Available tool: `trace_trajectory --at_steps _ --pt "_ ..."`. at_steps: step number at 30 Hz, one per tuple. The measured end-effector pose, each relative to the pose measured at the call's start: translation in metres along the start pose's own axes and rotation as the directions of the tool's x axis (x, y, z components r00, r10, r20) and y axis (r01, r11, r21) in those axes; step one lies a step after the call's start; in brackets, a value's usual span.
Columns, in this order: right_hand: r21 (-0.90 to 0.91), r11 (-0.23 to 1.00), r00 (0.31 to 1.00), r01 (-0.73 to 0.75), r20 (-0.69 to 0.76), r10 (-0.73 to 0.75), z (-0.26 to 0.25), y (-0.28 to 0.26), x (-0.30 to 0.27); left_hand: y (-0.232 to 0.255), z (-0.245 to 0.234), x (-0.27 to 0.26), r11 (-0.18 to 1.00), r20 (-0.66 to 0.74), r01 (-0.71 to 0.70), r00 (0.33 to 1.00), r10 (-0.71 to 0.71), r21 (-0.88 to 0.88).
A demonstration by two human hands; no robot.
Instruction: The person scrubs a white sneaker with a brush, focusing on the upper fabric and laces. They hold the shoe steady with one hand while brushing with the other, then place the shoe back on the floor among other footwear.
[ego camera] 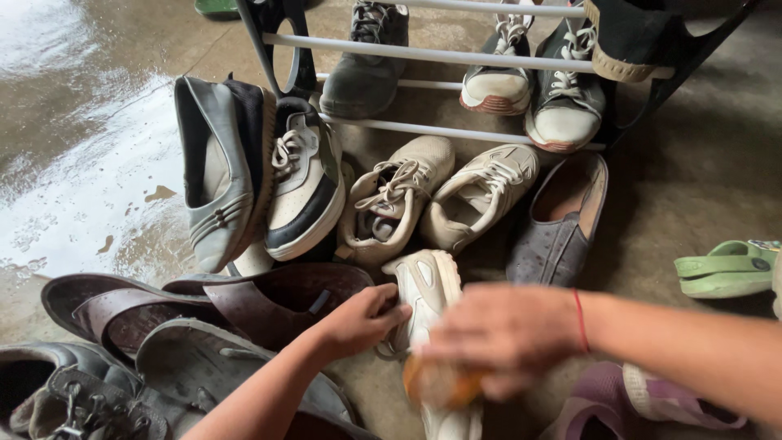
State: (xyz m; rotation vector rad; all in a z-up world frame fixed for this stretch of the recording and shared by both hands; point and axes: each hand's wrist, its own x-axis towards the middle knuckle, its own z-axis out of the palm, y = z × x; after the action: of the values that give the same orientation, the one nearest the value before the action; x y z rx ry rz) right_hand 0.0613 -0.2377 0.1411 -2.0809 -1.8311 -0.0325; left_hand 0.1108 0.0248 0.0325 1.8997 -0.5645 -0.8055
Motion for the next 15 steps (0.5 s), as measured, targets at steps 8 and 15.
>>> trace_trajectory --at_steps 8,15 --pt "-0.169 0.894 0.906 -0.414 -0.169 0.388 -0.014 0.058 0.001 0.005 0.003 0.005 0.995 0.026 0.081 0.996 -0.08 -0.051" --pt "0.174 0.984 0.999 -0.037 0.031 0.032 0.01 -0.022 -0.008 -0.002 0.0 0.004 0.999 -0.003 0.0 1.0 0.0 0.038"
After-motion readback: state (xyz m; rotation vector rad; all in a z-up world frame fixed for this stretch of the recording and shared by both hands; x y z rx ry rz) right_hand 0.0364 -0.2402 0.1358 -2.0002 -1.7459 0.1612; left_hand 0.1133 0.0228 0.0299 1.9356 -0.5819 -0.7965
